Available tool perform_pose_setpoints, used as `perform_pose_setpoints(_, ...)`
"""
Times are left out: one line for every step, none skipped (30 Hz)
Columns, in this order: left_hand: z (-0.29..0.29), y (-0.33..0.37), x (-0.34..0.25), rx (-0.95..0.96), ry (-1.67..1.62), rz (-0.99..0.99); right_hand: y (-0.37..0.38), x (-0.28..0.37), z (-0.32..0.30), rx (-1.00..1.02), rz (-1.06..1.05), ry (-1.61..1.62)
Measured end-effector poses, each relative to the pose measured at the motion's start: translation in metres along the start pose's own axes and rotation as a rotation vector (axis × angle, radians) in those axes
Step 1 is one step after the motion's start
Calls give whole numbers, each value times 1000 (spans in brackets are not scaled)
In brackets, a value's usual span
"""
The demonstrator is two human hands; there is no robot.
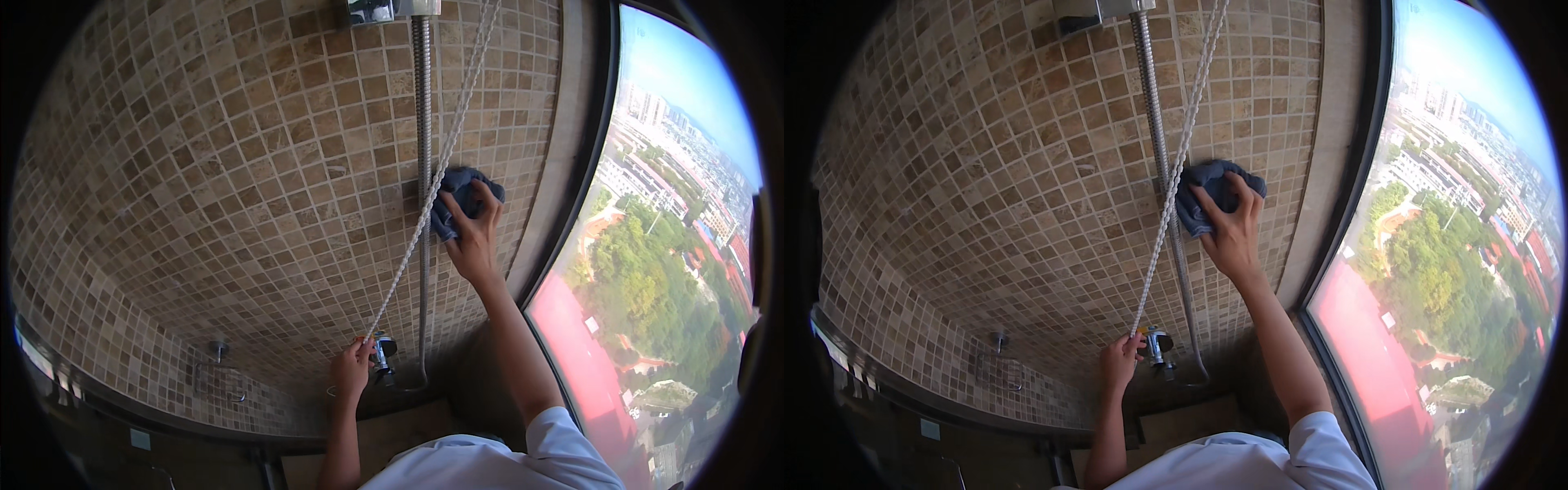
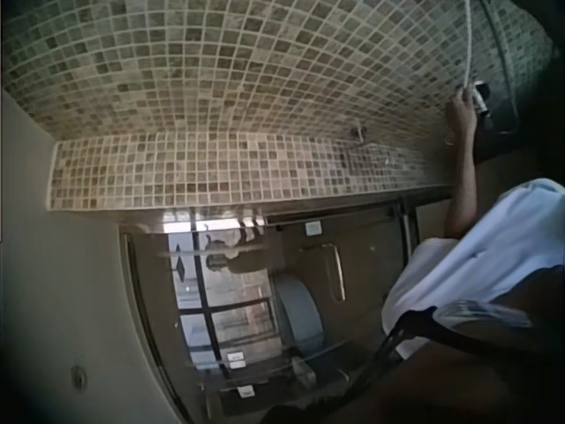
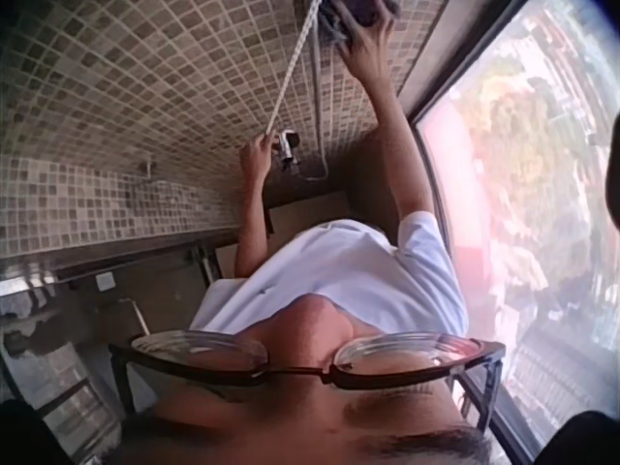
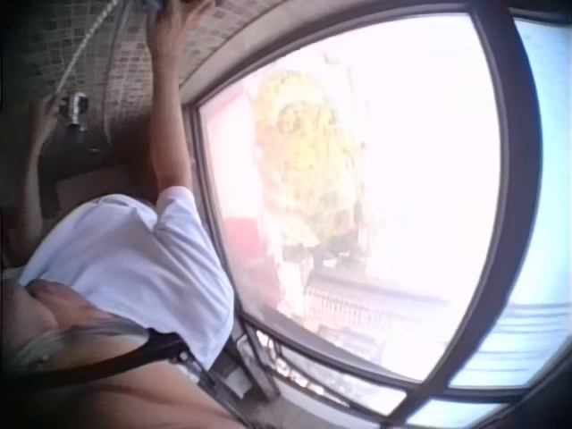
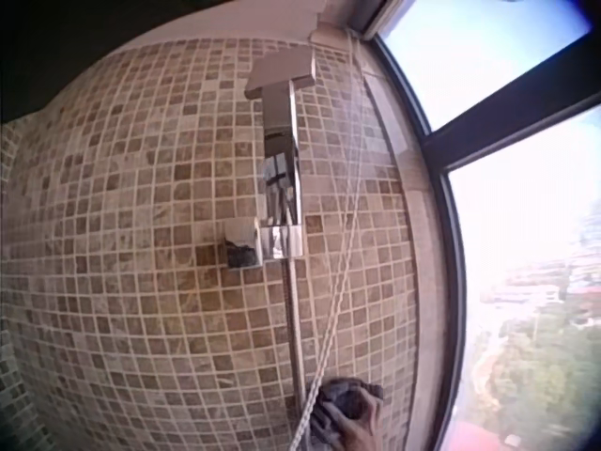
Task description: The person wipes a large curved window and the adjacent tiled wall using a dark cloth. They move the cloth across the glass surface and along the wall near a shower hose, maintaining continuous contact with the surfaces.
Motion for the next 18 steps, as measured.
perform_pose_setpoints(0, 0, -6, -10, 54, -23, 2, -18, -10, -78, 75, -6)
perform_pose_setpoints(5, 3, -6, 26, 131, -33, 1, -34, -18, -155, 148, -12)
perform_pose_setpoints(7, 6, -7, 54, 214, -45, 3, -38, -18, -174, 202, 57)
perform_pose_setpoints(9, 8, -10, 81, 296, -56, 4, -27, -15, -137, 144, 24)
perform_pose_setpoints(11, 9, -21, 37, 413, -6, 2, -10, -10, -100, 85, -9)
perform_pose_setpoints(14, 6, -45, -3, 533, 42, -2, 5, -6, -62, 31, -43)
perform_pose_setpoints(19, 5, -71, -45, 651, 96, -6, 22, 1, 21, -80, -37)
perform_pose_setpoints(26, 7, -95, -50, 562, 198, -17, 18, 20, 65, -128, -31)
perform_pose_setpoints(28, 9, -119, -63, 475, 293, -16, 26, 17, 70, -123, 6)
perform_pose_setpoints(31, 10, -142, -73, 390, 386, -14, 32, 12, 76, -115, 42)
perform_pose_setpoints(32, 11, -166, -89, 262, 469, -12, 31, 10, 94, -108, 85)
perform_pose_setpoints(34, 12, -190, -105, 134, 547, -11, 29, 8, 115, -101, 129)
perform_pose_setpoints(35, 12, -207, -122, 6, 624, -10, 27, 8, 136, -95, 174)
perform_pose_setpoints(42, 18, -209, -105, -76, 569, -10, 25, 6, 146, -100, 178)
perform_pose_setpoints(49, 23, -209, -88, -157, 513, -10, 23, 4, 156, -105, 182)
perform_pose_setpoints(50, 26, -208, -83, -232, 458, -9, 23, 2, 162, -117, 195)
perform_pose_setpoints(50, 26, -210, -82, -345, 454, -8, 20, 1, 197, -123, 204)
perform_pose_setpoints(50, 27, -212, -81, -459, 451, -8, 10, -3, 165, -118, 207)
Point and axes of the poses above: each hand's wrist, its own y-axis towards the middle knuckle, its own z-axis out of the palm, x = y × z, the point moved 9 cm from there along y, towards the middle knuckle, and after that the axes turned 6 degrees about x, right-handed, at the moved point
